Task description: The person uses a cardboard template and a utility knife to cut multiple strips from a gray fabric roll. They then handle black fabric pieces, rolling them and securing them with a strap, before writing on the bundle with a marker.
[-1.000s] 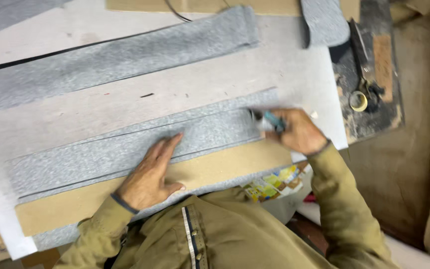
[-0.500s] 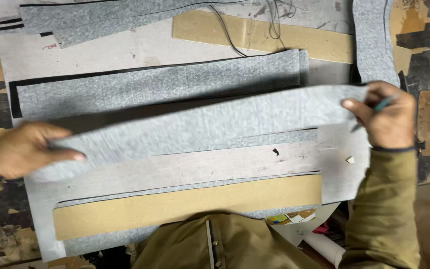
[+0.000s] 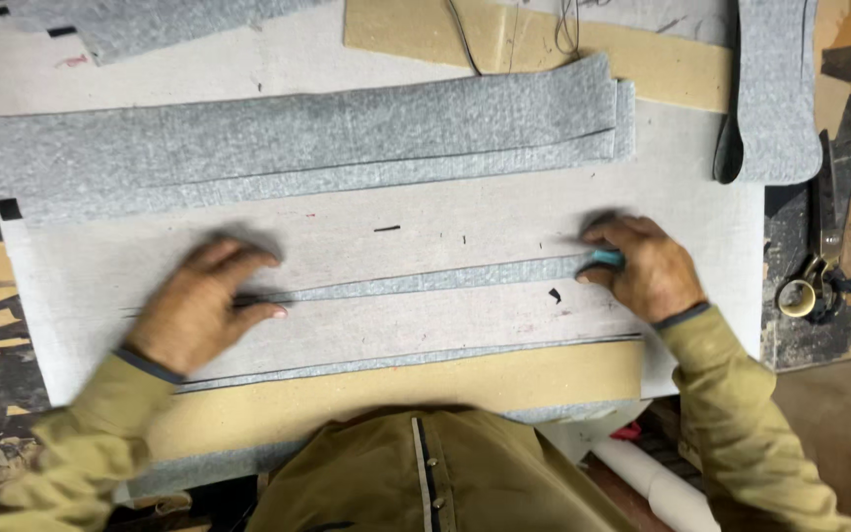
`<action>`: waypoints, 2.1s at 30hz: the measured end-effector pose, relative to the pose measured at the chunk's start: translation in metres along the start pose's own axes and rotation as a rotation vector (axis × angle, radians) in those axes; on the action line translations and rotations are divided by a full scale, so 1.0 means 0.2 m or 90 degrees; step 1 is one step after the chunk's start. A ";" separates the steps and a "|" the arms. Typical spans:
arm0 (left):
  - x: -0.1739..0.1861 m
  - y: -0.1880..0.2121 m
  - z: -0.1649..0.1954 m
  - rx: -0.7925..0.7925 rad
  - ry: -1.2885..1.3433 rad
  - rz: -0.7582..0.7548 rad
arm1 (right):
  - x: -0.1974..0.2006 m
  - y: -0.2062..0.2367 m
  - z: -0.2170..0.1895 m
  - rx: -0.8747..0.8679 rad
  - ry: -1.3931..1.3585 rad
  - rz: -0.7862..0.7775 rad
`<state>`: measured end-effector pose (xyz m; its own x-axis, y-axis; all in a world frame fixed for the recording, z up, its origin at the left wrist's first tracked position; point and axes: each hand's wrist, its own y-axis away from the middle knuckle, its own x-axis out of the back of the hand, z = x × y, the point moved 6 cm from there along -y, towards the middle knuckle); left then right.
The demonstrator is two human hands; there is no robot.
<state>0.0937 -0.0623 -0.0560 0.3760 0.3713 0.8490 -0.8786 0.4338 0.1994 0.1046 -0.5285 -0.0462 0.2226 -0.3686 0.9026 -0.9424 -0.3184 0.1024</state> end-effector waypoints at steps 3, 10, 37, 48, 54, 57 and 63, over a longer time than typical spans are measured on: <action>-0.11 0.08 0.00 0.215 0.061 -0.039 | -0.05 0.10 0.05 -0.062 0.093 0.021; -0.17 0.11 0.03 0.067 -0.025 0.027 | -0.05 0.08 0.39 -0.221 -0.134 -0.219; 0.26 0.19 -0.42 -0.038 0.020 0.155 | 0.06 -0.49 -0.18 0.082 -0.152 0.112; -0.32 0.75 -0.27 0.051 -0.120 0.008 | -0.32 0.46 -0.34 0.170 0.041 -0.139; -0.08 0.57 -0.28 0.008 -0.222 0.230 | -0.13 0.15 -0.28 0.177 0.106 0.134; -0.12 0.73 -0.42 0.072 -0.074 0.268 | -0.05 0.26 -0.20 0.015 0.095 0.187; -0.45 0.85 -0.61 0.117 -0.321 0.108 | -0.07 0.69 0.01 -0.320 -0.035 0.174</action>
<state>-0.0530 0.0787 -0.1580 0.0780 -0.0345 0.9964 -0.9682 0.2358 0.0840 -0.0285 -0.5683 -0.0455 -0.0462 -0.4283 0.9025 -0.9673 0.2447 0.0666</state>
